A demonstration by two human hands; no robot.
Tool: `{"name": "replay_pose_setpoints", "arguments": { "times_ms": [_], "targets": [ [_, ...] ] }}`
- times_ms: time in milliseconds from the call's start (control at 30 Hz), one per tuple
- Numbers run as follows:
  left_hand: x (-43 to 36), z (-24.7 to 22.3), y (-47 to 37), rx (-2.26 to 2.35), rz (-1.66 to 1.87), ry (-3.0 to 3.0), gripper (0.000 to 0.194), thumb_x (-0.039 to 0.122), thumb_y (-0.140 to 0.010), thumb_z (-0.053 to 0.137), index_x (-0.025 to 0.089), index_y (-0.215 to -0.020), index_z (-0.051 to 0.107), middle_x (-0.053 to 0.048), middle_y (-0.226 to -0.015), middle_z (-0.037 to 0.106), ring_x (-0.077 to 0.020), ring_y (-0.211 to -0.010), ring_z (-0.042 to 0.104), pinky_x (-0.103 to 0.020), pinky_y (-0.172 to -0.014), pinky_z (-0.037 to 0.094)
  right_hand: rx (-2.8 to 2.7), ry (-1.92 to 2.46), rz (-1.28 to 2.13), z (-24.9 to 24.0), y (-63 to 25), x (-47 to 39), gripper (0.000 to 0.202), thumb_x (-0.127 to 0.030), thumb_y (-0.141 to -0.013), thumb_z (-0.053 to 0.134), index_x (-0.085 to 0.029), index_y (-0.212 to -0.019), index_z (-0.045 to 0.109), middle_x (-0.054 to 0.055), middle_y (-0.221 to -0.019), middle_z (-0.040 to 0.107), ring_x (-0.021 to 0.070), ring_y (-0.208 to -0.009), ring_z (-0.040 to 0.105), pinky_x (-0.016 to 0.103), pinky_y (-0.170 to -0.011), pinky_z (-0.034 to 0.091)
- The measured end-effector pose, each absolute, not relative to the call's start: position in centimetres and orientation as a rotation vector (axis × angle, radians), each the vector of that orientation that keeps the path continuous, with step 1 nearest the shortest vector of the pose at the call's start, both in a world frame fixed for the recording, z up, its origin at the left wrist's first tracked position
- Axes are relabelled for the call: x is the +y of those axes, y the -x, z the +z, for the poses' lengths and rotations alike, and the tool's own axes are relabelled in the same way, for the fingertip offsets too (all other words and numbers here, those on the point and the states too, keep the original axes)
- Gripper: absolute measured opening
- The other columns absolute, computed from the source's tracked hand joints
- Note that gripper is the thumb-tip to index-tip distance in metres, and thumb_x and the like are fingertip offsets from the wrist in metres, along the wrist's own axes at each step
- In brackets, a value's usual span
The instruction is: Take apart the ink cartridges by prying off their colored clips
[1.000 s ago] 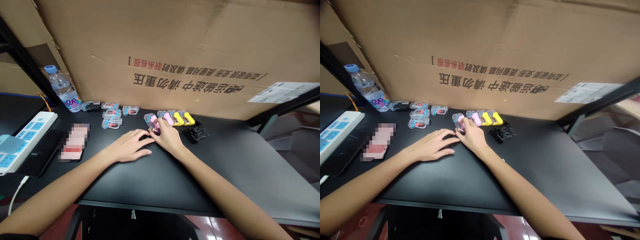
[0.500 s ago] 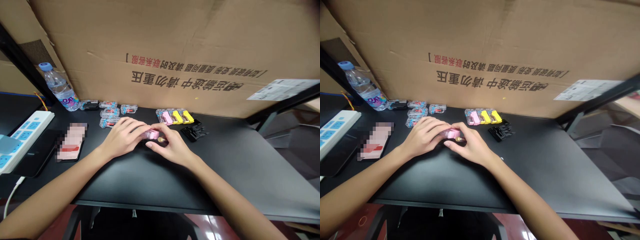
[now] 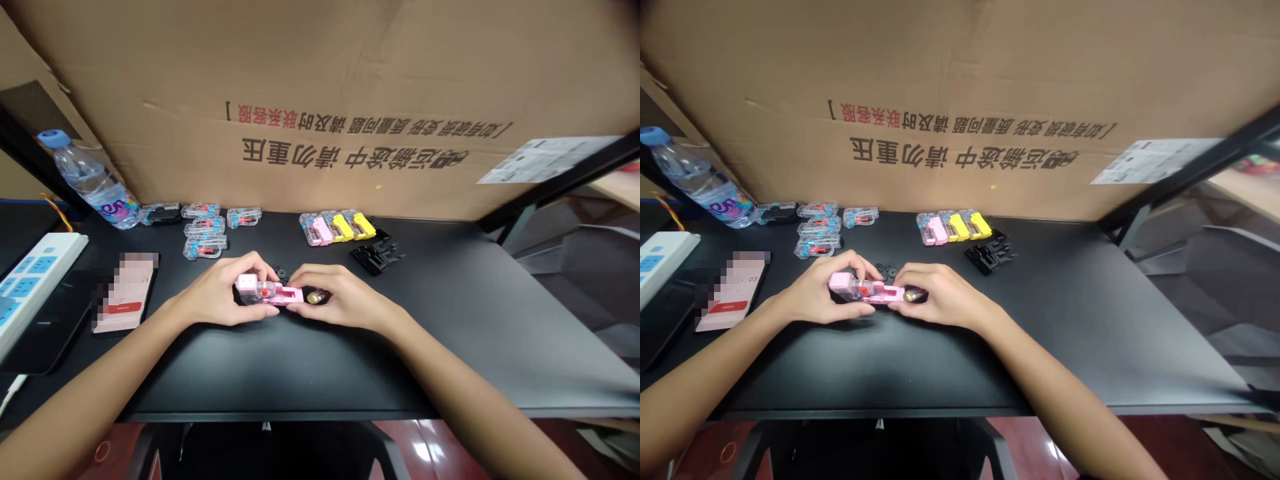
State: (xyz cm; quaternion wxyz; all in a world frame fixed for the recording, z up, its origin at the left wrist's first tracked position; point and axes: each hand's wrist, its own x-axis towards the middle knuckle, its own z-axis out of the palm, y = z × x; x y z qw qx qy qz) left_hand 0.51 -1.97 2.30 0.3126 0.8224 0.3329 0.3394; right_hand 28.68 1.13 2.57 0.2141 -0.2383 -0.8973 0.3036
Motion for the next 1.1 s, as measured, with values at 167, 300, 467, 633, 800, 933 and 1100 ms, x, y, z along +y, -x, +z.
{"name": "replay_pose_setpoints", "arguments": {
  "times_ms": [167,300,467,633,800,933,1100],
  "targets": [
    [-1.9,1.1,-1.2,0.845,0.797,-2.15,0.04,0.036,-0.085,0.089,0.022,-0.083,0.052,0.0,-0.096,0.083,-0.012,-0.073,0.072,-0.023,-0.068,0.049,-2.495,0.674,0.888,2.5,-28.2,0.8,0.018,-0.036,-0.097,0.077,-0.022,-0.108,0.077,0.007,-0.107,0.077,0.0194,-0.087,0.074,0.03,-0.078,0.06],
    [-1.8,1.0,-1.1,0.856,0.714,-2.185,0.037,0.039,-0.088,0.088,0.022,-0.087,0.055,0.0,-0.1,0.084,-0.0141,-0.079,0.077,-0.023,-0.07,0.05,-2.181,0.702,0.742,2.7,-28.3,0.8,0.019,-0.031,-0.105,0.059,-0.022,-0.098,0.073,0.01,-0.109,0.077,0.0207,-0.092,0.075,0.034,-0.081,0.06],
    [-1.6,0.7,-1.0,0.928,0.696,-2.278,0.035,0.045,-0.093,0.084,0.023,-0.09,0.057,-0.002,-0.105,0.085,-0.0177,-0.083,0.08,-0.025,-0.072,0.052,-1.803,0.774,0.817,2.3,-28.7,0.8,0.046,-0.057,-0.105,0.05,-0.022,-0.085,0.071,0.007,-0.08,0.073,0.0221,-0.072,0.07,0.035,-0.064,0.055],
    [-1.5,0.3,-1.2,0.95,0.732,-2.302,0.032,0.047,-0.093,0.084,0.023,-0.107,0.067,-0.001,-0.105,0.084,-0.0179,-0.085,0.081,-0.025,-0.075,0.054,-1.666,0.885,1.18,2.7,-28.0,0.4,0.052,-0.06,-0.107,0.051,-0.019,-0.082,0.071,-0.005,-0.049,0.048,0.0111,-0.042,0.041,0.027,-0.045,0.031],
    [-1.5,-0.2,-1.3,0.855,0.757,-2.324,0.035,0.044,-0.092,0.086,0.023,-0.119,0.077,-0.003,-0.106,0.085,-0.0182,-0.085,0.081,-0.026,-0.078,0.056,-1.703,0.935,1.284,4.0,-27.5,0.2,0.032,-0.047,-0.098,0.074,-0.018,-0.085,0.069,-0.005,-0.056,0.059,0.0105,-0.046,0.053,0.025,-0.048,0.04],
    [-1.3,-0.3,-1.3,0.896,0.806,-2.301,0.034,0.046,-0.091,0.087,0.021,-0.115,0.083,-0.005,-0.103,0.086,-0.0195,-0.082,0.081,-0.027,-0.074,0.057,-1.659,0.872,1.284,3.9,-27.6,0.2,0.036,-0.05,-0.095,0.079,-0.017,-0.086,0.071,-0.003,-0.061,0.061,0.0104,-0.045,0.055,0.026,-0.047,0.044],
    [-1.1,-0.2,-1.2,0.895,0.79,-2.248,0.035,0.046,-0.088,0.089,0.02,-0.111,0.085,-0.005,-0.099,0.086,-0.0193,-0.079,0.08,-0.027,-0.072,0.057,-1.828,0.819,1.133,3.0,-27.2,0.2,0.036,-0.049,-0.103,0.069,-0.016,-0.09,0.072,0.001,-0.074,0.068,0.0099,-0.051,0.059,0.025,-0.05,0.046]
  ]
}}
